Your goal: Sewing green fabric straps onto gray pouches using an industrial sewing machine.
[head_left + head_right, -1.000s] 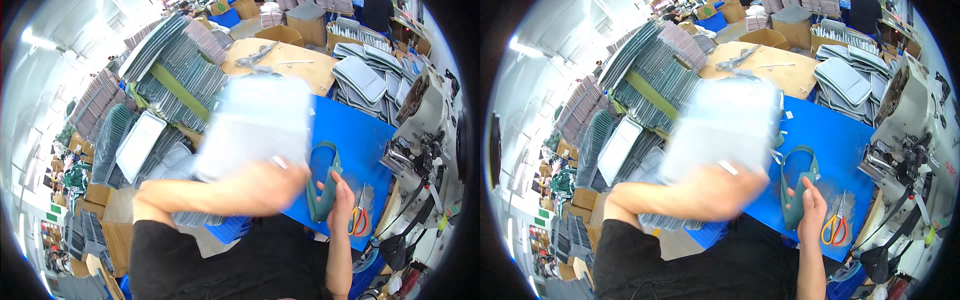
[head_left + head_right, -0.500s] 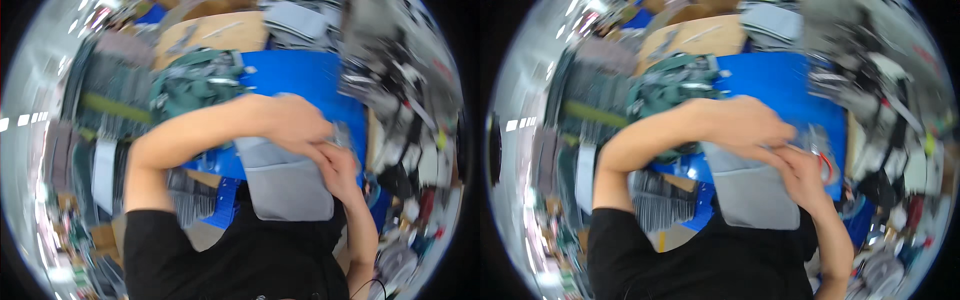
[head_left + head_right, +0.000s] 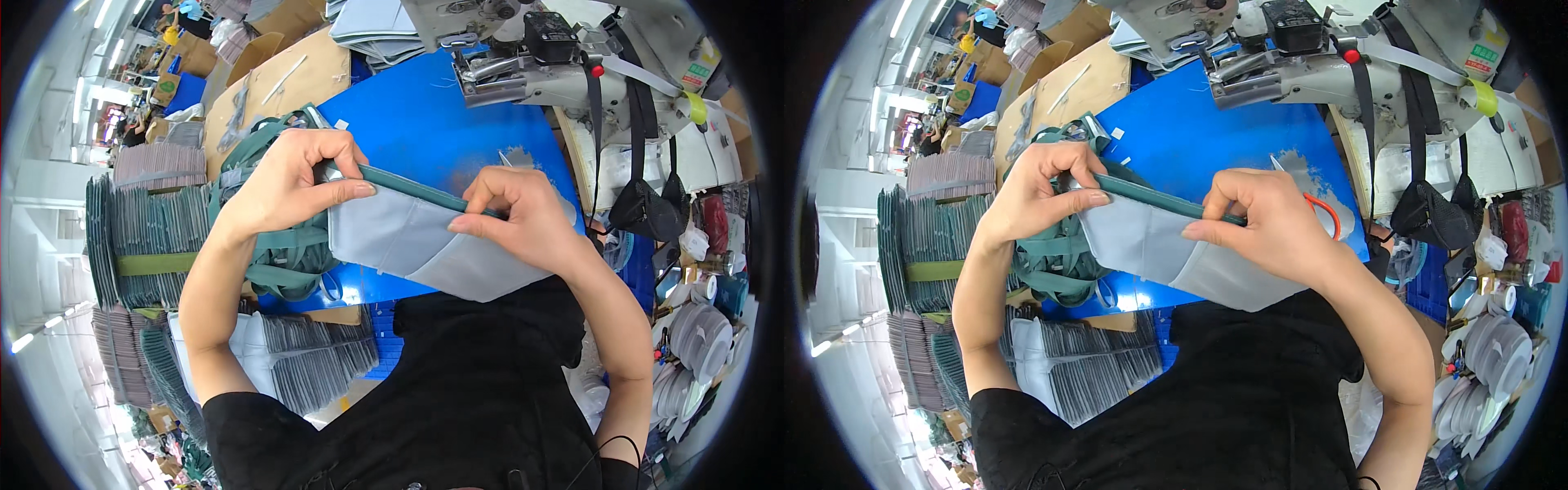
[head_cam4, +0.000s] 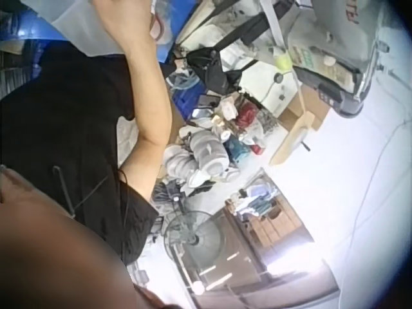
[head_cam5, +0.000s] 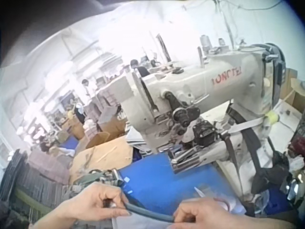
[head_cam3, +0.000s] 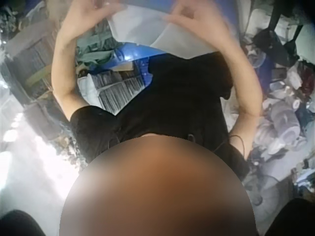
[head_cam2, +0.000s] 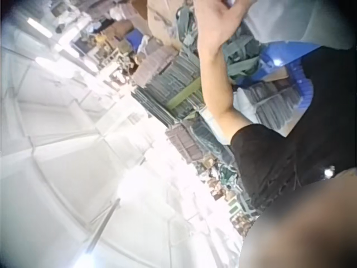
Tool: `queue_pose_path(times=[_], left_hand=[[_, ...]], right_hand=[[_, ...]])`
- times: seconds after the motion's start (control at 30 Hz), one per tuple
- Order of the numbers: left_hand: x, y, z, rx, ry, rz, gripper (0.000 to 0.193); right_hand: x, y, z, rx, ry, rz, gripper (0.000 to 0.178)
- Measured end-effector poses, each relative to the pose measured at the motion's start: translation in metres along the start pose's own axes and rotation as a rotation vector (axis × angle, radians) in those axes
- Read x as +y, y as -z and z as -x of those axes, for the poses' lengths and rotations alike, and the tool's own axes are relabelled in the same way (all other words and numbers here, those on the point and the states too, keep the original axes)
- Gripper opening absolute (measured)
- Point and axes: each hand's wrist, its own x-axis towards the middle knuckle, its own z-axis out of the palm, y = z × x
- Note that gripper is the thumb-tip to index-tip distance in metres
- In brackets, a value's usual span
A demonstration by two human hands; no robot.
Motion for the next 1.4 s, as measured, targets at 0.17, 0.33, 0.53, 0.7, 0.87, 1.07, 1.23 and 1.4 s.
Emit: queue_pose_path(times=[0.17, 0.33, 0.53, 0.7, 0.87, 1.07, 1.23, 1.4], left_hand=[[-0.003, -0.002, 0.007, 0.057, -0.015, 0.032, 0.018], [-0.004, -0.004, 0.010, 0.119, -0.029, 0.070, 0.017], [-0.003, -0.006, 0.013, 0.113, -0.049, 0.088, 0.017], [-0.001, -0.006, 0.014, 0.111, -0.067, 0.070, 0.017], [-0.001, -0.006, 0.014, 0.100, -0.074, 0.056, 0.017], [-0.003, -0.008, 0.010, 0.101, -0.078, 0.050, 0.017], [-0.012, -0.007, -0.001, 0.090, -0.068, 0.067, 0.017], [-0.031, -0.001, -0.035, 0.042, -0.090, 0.106, 0.017]], right_hand=[[-0.002, -0.003, 0.006, 0.011, -0.099, -0.221, 0.017], [-0.002, -0.003, 0.010, -0.052, -0.104, -0.170, 0.016], [-0.001, -0.005, 0.013, -0.034, -0.088, -0.112, 0.018], [0.001, -0.011, 0.016, 0.008, -0.104, -0.109, 0.018], [0.004, -0.016, 0.018, 0.035, -0.067, -0.103, 0.017], [0.007, -0.016, 0.017, 0.051, -0.093, -0.118, 0.016], [0.011, -0.015, 0.013, 0.059, -0.123, -0.126, 0.016], [0.022, -0.011, 0.002, 0.079, -0.205, -0.207, 0.017]])
